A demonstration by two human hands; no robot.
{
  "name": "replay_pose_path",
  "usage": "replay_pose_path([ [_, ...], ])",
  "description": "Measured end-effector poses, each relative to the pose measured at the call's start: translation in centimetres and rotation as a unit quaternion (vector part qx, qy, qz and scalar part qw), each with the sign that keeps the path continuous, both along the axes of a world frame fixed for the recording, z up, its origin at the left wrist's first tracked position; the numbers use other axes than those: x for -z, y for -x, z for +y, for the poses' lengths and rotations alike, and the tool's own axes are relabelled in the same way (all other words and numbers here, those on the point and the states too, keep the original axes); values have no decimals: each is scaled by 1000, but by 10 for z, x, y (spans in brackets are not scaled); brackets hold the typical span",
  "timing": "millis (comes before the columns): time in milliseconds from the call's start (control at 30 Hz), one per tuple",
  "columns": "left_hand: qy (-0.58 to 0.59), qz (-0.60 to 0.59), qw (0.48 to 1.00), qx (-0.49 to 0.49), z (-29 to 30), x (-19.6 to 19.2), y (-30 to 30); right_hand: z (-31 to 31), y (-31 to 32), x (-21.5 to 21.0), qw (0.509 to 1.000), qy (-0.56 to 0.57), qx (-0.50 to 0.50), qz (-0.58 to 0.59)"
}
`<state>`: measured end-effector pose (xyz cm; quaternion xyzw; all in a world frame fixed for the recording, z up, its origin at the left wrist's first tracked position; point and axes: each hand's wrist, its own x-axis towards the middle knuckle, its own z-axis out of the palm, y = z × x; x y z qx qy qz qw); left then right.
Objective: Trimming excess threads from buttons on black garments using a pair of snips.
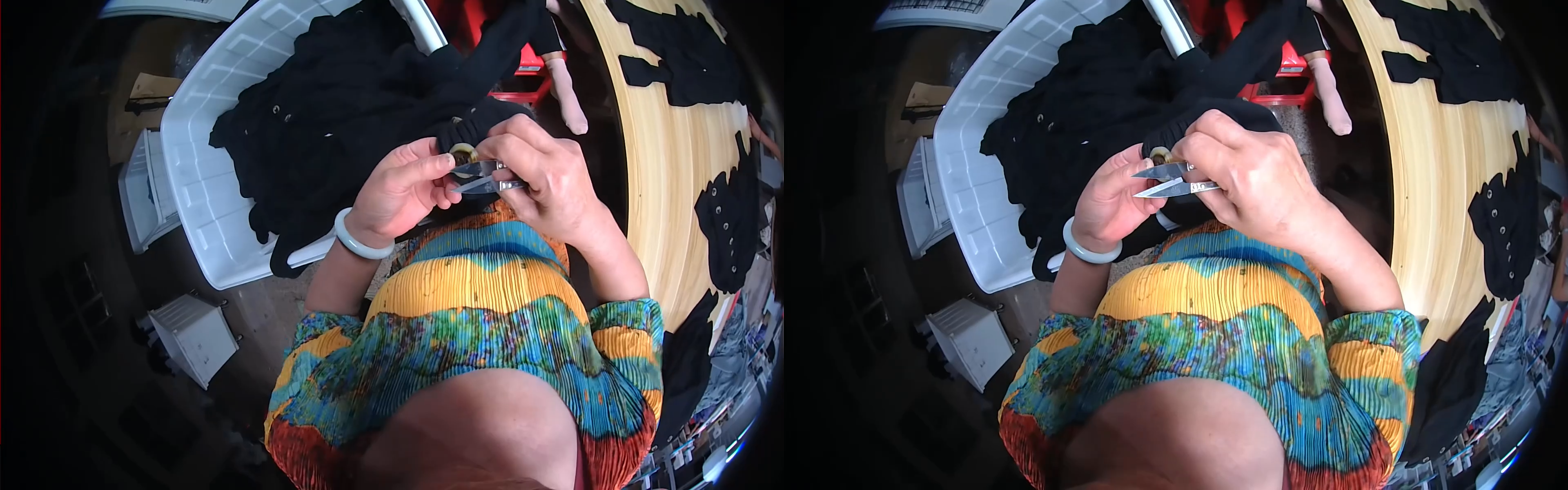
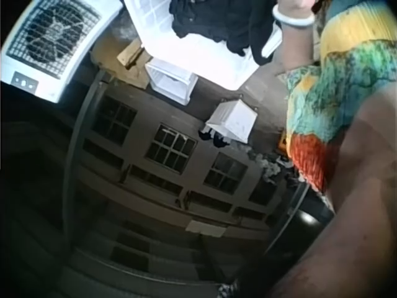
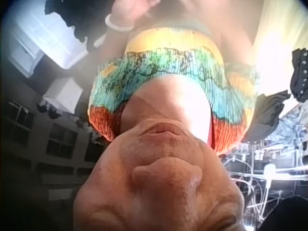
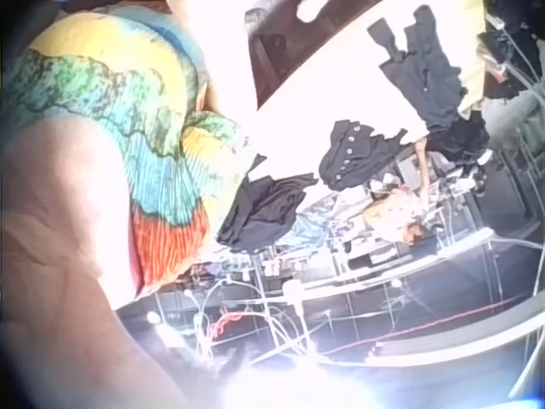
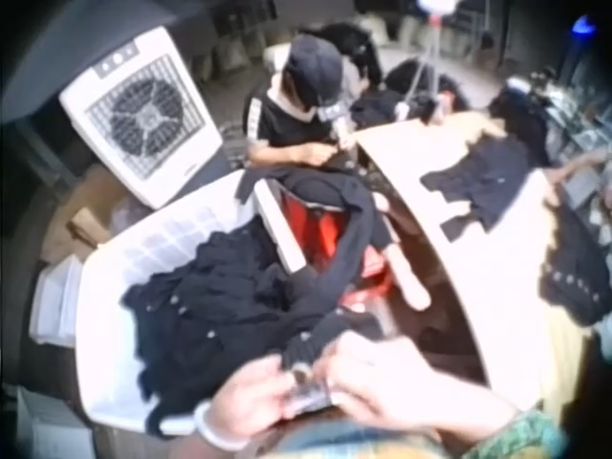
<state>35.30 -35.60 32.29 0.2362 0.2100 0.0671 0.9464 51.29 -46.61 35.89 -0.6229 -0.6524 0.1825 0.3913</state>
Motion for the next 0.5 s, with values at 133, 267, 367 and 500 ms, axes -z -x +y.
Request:
replay_pose_path([
  [133, -2, -47, 999, -9, -4, -3, -1, 4, -6, -6, 998, -54, 28, 16],
  [267, 18, -92, 995, -42, -7, -2, -2, 0, -14, -4, 988, -100, 105, 59],
  [367, -2, -101, 993, -69, -8, 0, -1, -13, -4, -12, 969, -56, 158, 180],
  [500, -11, -122, 988, -95, -11, -1, -3, -30, 6, -19, 954, -18, 43, 296],
])
